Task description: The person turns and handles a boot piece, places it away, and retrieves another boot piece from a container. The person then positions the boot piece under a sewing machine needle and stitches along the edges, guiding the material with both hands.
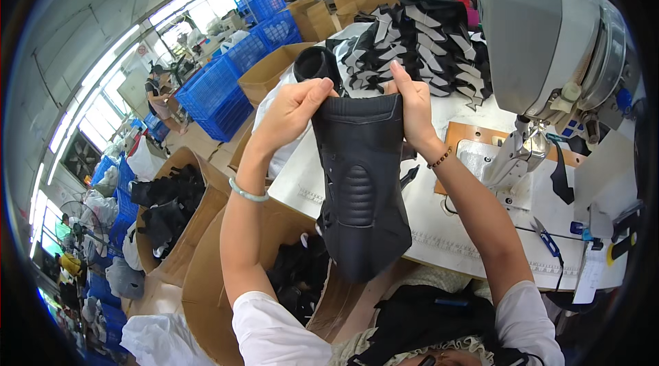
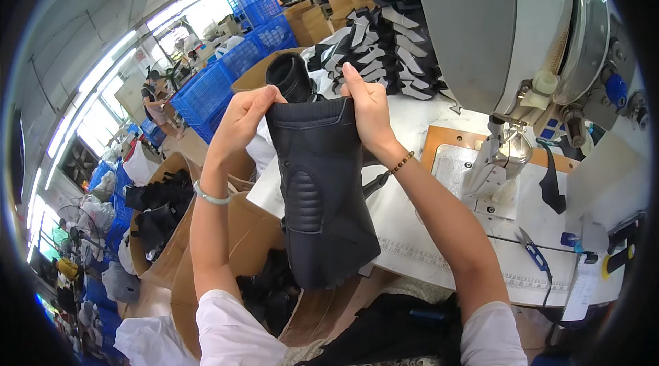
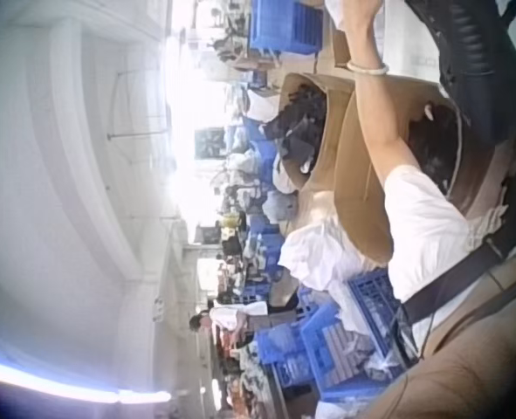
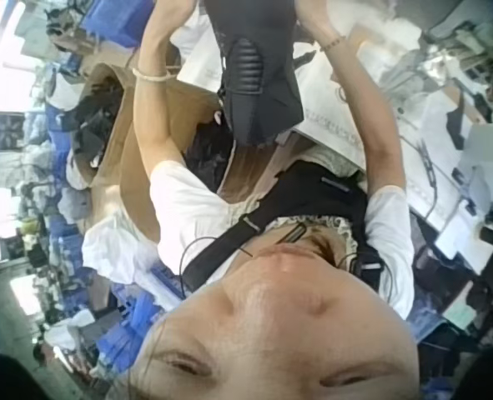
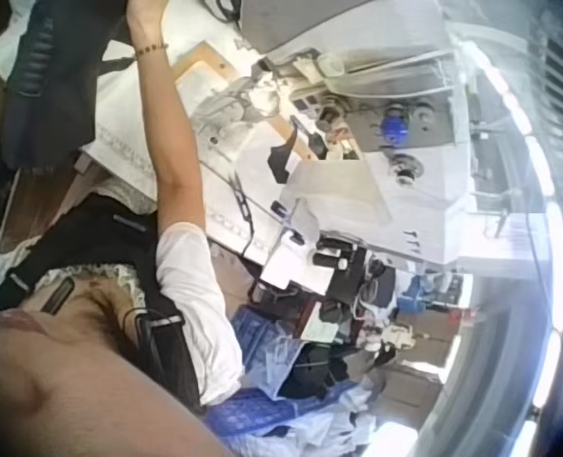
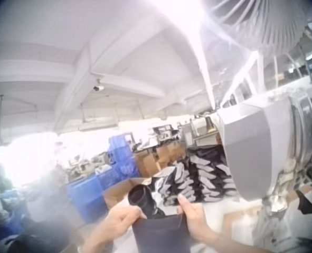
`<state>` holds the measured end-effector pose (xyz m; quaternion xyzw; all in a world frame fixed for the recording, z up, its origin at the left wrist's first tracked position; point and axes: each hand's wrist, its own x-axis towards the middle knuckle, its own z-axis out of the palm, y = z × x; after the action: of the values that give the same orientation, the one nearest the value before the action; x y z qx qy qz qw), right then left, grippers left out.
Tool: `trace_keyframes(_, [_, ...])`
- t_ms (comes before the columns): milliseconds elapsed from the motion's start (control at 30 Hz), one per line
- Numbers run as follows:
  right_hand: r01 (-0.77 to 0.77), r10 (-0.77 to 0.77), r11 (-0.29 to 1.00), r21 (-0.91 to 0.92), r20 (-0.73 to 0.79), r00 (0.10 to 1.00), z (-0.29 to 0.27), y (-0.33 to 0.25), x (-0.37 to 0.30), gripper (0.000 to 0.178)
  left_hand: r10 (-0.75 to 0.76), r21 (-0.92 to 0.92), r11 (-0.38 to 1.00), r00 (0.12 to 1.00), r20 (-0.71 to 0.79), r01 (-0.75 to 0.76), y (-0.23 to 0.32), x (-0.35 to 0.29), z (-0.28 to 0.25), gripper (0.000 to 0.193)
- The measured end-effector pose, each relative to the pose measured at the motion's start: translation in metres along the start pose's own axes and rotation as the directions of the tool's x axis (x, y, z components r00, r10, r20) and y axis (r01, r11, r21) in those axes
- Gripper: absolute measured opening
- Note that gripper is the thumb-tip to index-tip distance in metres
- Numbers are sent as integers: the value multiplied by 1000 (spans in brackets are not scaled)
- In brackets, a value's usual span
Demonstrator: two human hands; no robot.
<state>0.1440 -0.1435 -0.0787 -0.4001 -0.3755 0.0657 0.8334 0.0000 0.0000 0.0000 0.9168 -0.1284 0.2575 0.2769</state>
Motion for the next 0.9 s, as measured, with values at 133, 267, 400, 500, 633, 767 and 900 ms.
trace_keyframes(133, [-36, 26, 988, 150, 71, 997, -7, 4, -4, 55, -82, -267, 961, 997, -15, 75, 16, -5, 12, 41])
trace_keyframes(267, [-16, -8, 970, 243, 100, 995, -2, 3, 2, 57, -31, -429, 903, 995, -93, -12, 30, -2, 12, 38])
trace_keyframes(400, [25, -68, 967, 253, 161, 985, 1, -2, 1, 59, -56, -482, 876, 990, -127, -12, 42, -6, 12, 33])
trace_keyframes(500, [52, -131, 941, 336, 216, 968, 1, -6, 0, 58, -45, -497, 866, 983, -178, -51, 44, -10, 15, 32])
trace_keyframes(633, [64, -127, 949, 308, 189, 974, 7, -15, -6, 59, -17, -542, 836, 982, -186, -88, 42, -16, 12, 28])
trace_keyframes(767, [92, -105, 992, 85, 169, 980, 11, -33, -11, 61, -11, -563, 821, 982, -187, -98, 47, -25, 6, 27])
trace_keyframes(900, [118, -111, 993, -23, 211, 971, 17, -50, -9, 59, 167, -41, 985, 985, 50, -165, 57, -33, -12, 21])
